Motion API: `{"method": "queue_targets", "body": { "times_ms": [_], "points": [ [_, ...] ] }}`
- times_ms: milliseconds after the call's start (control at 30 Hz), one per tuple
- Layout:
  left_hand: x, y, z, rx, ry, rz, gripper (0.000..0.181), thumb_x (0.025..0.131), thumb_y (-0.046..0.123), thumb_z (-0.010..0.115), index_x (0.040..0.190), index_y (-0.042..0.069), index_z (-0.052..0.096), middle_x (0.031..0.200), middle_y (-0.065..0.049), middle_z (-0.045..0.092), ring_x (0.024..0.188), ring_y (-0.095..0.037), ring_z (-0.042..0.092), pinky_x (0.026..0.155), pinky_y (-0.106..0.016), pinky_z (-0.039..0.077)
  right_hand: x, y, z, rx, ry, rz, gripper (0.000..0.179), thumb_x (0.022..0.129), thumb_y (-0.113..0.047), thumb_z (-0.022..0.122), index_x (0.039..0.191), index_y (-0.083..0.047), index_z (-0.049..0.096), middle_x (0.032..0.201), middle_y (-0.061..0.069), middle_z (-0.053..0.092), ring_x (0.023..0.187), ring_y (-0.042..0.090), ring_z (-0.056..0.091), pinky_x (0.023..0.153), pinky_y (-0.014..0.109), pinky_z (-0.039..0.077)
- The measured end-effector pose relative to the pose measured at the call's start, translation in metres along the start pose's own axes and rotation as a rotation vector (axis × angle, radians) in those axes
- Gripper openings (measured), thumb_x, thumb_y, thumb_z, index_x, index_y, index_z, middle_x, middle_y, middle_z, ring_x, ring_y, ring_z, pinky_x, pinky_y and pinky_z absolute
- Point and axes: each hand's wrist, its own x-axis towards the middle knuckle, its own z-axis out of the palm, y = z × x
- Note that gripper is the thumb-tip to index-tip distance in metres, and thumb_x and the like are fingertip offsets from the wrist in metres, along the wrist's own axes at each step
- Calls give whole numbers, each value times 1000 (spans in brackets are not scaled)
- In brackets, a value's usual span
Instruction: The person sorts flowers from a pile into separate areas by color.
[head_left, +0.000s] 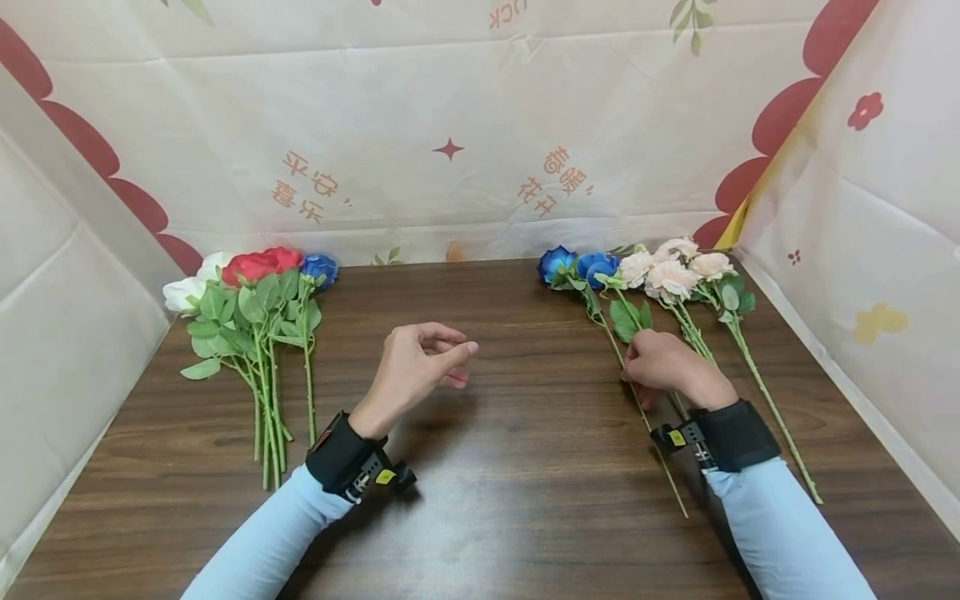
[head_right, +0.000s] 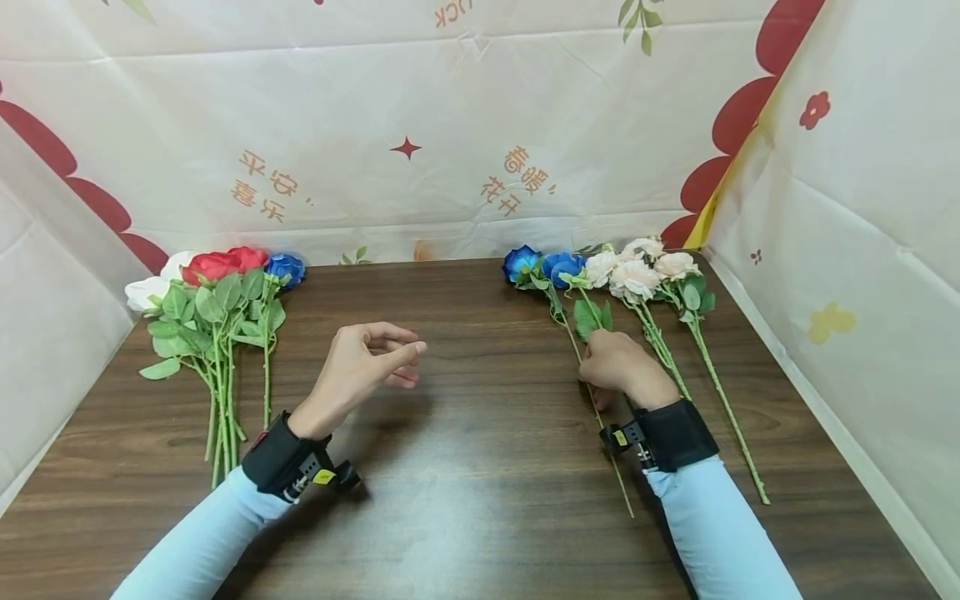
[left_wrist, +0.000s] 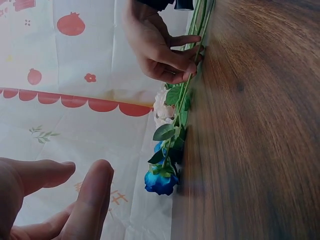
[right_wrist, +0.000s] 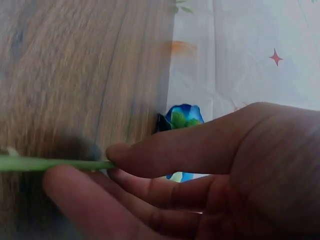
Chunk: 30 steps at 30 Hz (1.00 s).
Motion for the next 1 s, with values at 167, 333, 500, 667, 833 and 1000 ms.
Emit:
{"method": "queue_targets", "body": {
  "times_ms": [167,333,500,667,833,1000],
  "points": [
    [8,-20,-1,-18,0,0,25,86,18,71,103,0,67,84,-11,69,62,-28,67,60,-39,57,0,1,-1,6,-12,28,9,90,-6,55,90,2,60,68,12,61,53,22,63,56,34,54],
    [8,-23,-1,-22,3,8,26,86,24,71,100,3,68,82,-12,67,61,-26,67,60,-41,57,0,-1,-1,11,-3,43,11,92,-9,58,89,2,58,72,13,60,53,22,63,54,34,54],
    [8,-23,-2,-16,0,11,26,86,25,70,100,3,68,80,-12,66,60,-26,67,60,-42,57,-1,-4,-1,-14,21,65,22,91,-20,64,81,-1,61,67,12,59,51,20,62,52,33,53],
    [7,-22,-1,-1,-4,8,25,87,23,70,100,2,68,79,-12,66,60,-26,67,60,-41,57,-1,-4,-2,-42,65,69,25,89,-25,66,78,-2,63,65,9,60,50,19,62,51,33,53],
    [1,-6,0,30,-6,7,22,89,16,67,101,-3,67,79,-13,65,63,-31,66,61,-41,57,-2,-4,-3,-106,162,39,24,89,-25,65,77,-5,63,63,7,61,51,20,60,51,32,49],
    [3,-4,-1,115,8,31,21,90,16,66,101,-2,68,78,-11,66,61,-30,66,57,-36,57,-5,-13,-3,-204,308,8,21,88,-27,66,82,-7,61,66,4,56,54,20,52,48,32,40]
  ]
}}
